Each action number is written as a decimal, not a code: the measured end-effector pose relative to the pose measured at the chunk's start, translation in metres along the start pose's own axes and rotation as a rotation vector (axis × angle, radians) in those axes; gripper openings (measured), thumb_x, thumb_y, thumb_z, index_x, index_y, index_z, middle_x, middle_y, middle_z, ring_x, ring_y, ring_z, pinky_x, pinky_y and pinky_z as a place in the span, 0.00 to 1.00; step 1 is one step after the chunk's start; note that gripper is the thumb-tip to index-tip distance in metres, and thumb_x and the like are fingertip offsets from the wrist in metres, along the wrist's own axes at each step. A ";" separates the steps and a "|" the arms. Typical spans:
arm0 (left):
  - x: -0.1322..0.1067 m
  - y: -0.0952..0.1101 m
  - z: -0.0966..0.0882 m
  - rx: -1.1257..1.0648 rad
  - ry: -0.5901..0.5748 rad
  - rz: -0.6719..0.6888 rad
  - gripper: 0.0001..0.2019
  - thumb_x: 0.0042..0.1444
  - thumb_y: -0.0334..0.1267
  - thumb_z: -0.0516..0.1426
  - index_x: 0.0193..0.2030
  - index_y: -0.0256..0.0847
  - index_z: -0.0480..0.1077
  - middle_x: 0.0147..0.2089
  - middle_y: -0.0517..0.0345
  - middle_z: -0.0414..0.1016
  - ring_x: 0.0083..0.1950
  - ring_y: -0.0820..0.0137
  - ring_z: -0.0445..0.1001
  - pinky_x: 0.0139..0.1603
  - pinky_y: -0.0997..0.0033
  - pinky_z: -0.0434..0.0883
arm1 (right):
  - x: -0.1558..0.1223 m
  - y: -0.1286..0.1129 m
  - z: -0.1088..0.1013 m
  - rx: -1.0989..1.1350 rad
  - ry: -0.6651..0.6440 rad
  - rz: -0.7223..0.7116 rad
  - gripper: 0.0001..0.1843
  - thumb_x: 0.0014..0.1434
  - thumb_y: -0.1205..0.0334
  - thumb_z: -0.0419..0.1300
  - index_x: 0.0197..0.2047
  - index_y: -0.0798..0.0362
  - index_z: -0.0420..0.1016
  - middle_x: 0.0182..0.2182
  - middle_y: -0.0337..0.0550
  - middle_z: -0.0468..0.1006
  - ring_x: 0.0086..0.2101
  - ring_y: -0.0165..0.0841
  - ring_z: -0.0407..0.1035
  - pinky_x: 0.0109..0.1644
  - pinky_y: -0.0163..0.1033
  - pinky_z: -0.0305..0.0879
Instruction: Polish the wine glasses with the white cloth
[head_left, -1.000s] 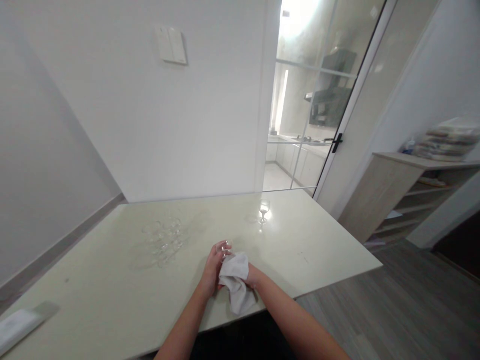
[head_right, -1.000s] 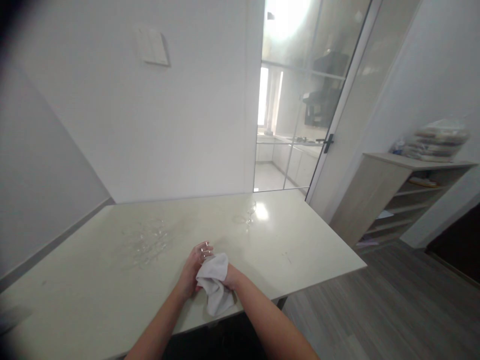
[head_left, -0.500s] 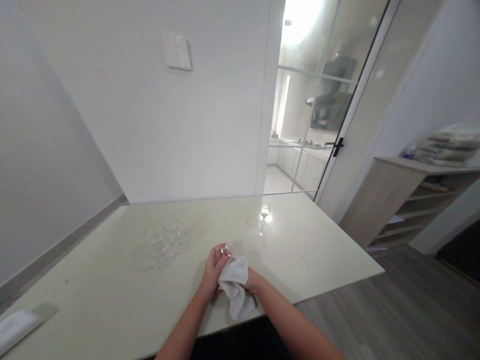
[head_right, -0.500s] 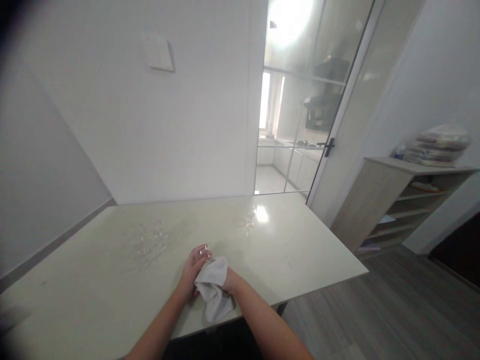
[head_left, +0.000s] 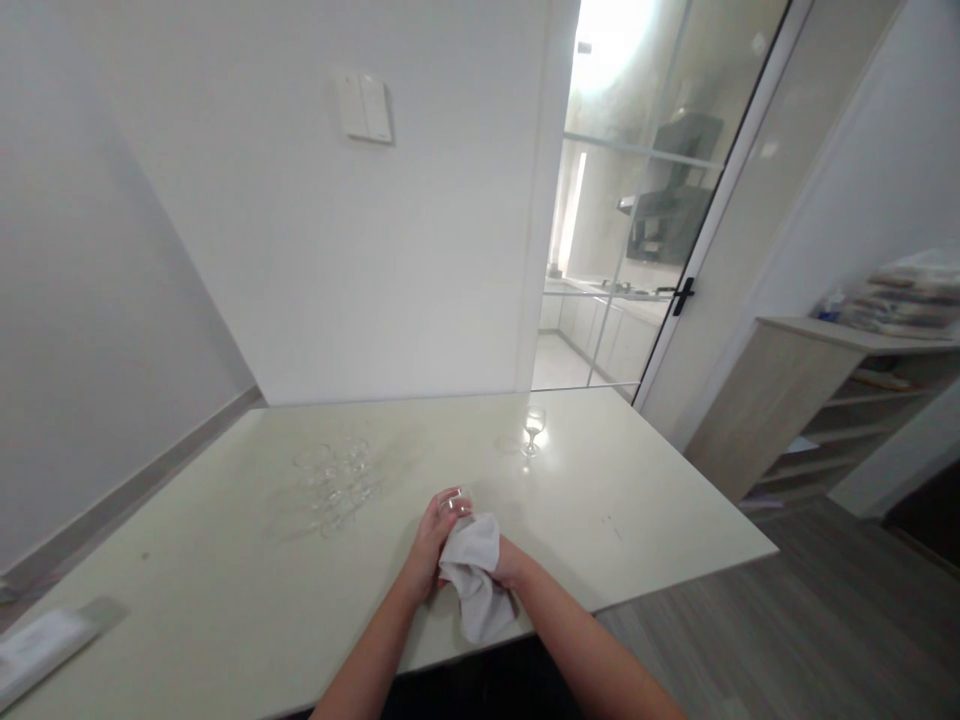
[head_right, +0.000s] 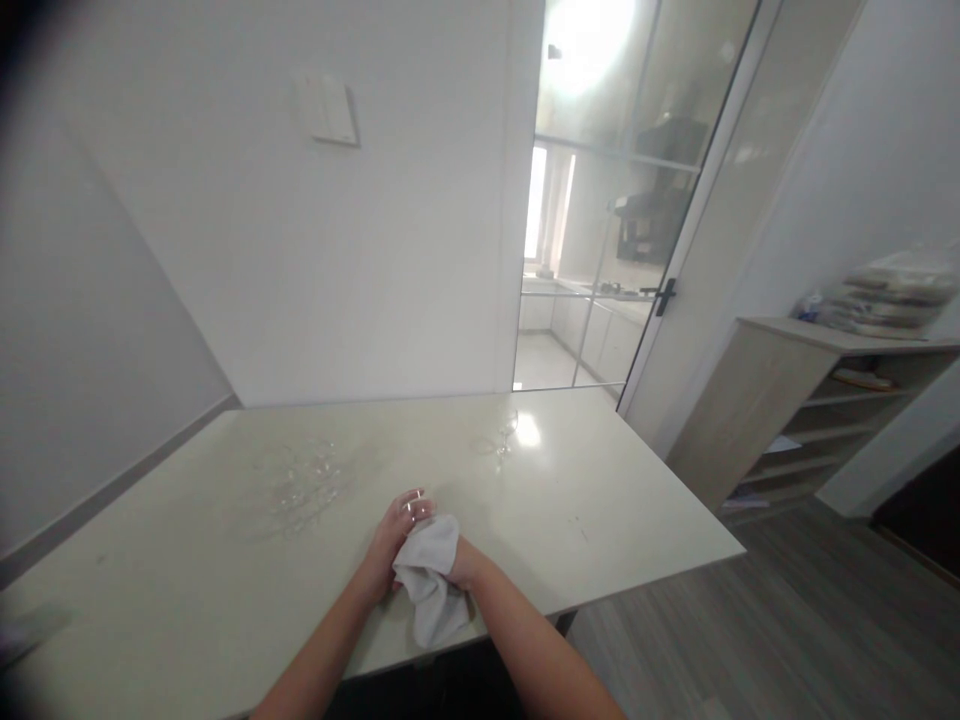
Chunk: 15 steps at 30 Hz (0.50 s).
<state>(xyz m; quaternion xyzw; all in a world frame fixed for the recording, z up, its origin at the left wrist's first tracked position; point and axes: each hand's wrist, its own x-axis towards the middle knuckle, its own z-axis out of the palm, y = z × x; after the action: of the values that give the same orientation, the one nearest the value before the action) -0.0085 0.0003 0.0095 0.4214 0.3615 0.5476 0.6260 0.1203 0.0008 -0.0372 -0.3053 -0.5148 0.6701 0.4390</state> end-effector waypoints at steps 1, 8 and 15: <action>0.000 -0.001 0.000 0.035 0.018 0.009 0.29 0.43 0.47 0.66 0.52 0.41 0.67 0.43 0.52 0.77 0.40 0.64 0.76 0.39 0.68 0.71 | 0.000 -0.002 0.002 0.008 -0.009 -0.002 0.15 0.46 0.49 0.67 0.32 0.51 0.78 0.34 0.42 0.79 0.46 0.39 0.70 0.56 0.49 0.64; 0.010 -0.002 -0.015 -0.200 0.178 0.038 0.28 0.52 0.52 0.61 0.57 0.43 0.67 0.49 0.52 0.76 0.44 0.70 0.74 0.41 0.74 0.71 | 0.002 -0.018 0.013 0.329 0.180 0.147 0.24 0.45 0.41 0.64 0.34 0.53 0.78 0.33 0.46 0.81 0.43 0.43 0.74 0.50 0.49 0.69; 0.009 0.004 -0.017 -0.276 0.093 0.120 0.32 0.51 0.49 0.63 0.61 0.49 0.60 0.64 0.48 0.65 0.54 0.66 0.73 0.52 0.66 0.71 | 0.004 -0.025 0.007 0.470 0.217 0.131 0.29 0.52 0.35 0.57 0.42 0.52 0.77 0.37 0.46 0.83 0.45 0.42 0.75 0.52 0.49 0.68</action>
<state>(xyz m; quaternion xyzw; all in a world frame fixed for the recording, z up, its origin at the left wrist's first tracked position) -0.0240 0.0116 0.0066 0.3263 0.2857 0.6474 0.6267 0.1198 0.0035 -0.0108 -0.2979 -0.2742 0.7616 0.5061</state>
